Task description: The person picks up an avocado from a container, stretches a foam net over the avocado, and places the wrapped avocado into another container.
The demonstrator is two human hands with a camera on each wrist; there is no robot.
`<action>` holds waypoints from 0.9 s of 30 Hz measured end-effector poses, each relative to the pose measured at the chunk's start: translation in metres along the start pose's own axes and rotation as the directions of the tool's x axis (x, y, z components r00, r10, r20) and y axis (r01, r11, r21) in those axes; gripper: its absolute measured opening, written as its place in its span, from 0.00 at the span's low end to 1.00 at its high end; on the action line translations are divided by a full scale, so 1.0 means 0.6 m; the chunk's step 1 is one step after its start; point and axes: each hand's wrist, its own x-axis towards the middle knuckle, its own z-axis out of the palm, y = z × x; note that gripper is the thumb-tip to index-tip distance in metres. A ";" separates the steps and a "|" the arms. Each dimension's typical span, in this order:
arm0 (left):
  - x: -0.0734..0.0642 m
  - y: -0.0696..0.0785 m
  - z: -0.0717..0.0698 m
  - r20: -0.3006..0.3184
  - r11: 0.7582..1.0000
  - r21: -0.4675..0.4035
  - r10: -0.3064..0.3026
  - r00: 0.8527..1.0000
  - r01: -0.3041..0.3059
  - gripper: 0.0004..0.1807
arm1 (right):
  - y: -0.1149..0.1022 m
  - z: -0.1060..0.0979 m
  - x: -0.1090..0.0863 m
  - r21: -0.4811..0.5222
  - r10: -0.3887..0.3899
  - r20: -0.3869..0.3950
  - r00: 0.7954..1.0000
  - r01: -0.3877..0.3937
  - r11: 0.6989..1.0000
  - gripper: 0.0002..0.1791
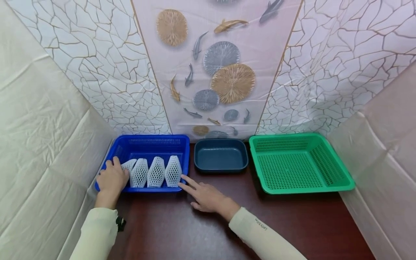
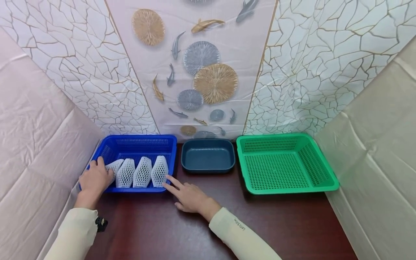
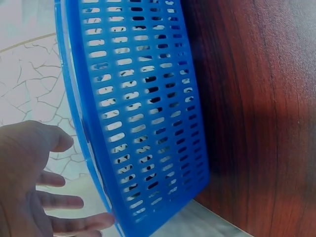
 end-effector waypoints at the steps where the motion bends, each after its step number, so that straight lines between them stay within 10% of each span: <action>1: -0.003 0.000 0.001 -0.021 1.000 -0.003 0.009 1.000 -0.009 0.39 | 0.000 0.002 0.001 -0.002 -0.003 -0.001 1.000 0.003 1.000 0.47; 13: -0.026 0.023 0.005 -0.290 0.991 -0.055 0.099 0.952 -0.120 0.34 | 0.001 0.016 0.012 -0.011 -0.011 -0.043 0.999 0.011 1.000 0.50; 21: -0.036 0.049 0.011 -0.298 0.984 -0.075 0.130 0.946 -0.159 0.34 | 0.002 0.019 0.013 0.008 -0.003 -0.068 0.998 0.004 1.000 0.51; 27: -0.046 0.073 0.028 -0.353 0.968 -0.067 0.203 0.913 -0.241 0.35 | 0.006 0.002 -0.004 -0.006 0.011 -0.125 0.992 -0.012 1.000 0.50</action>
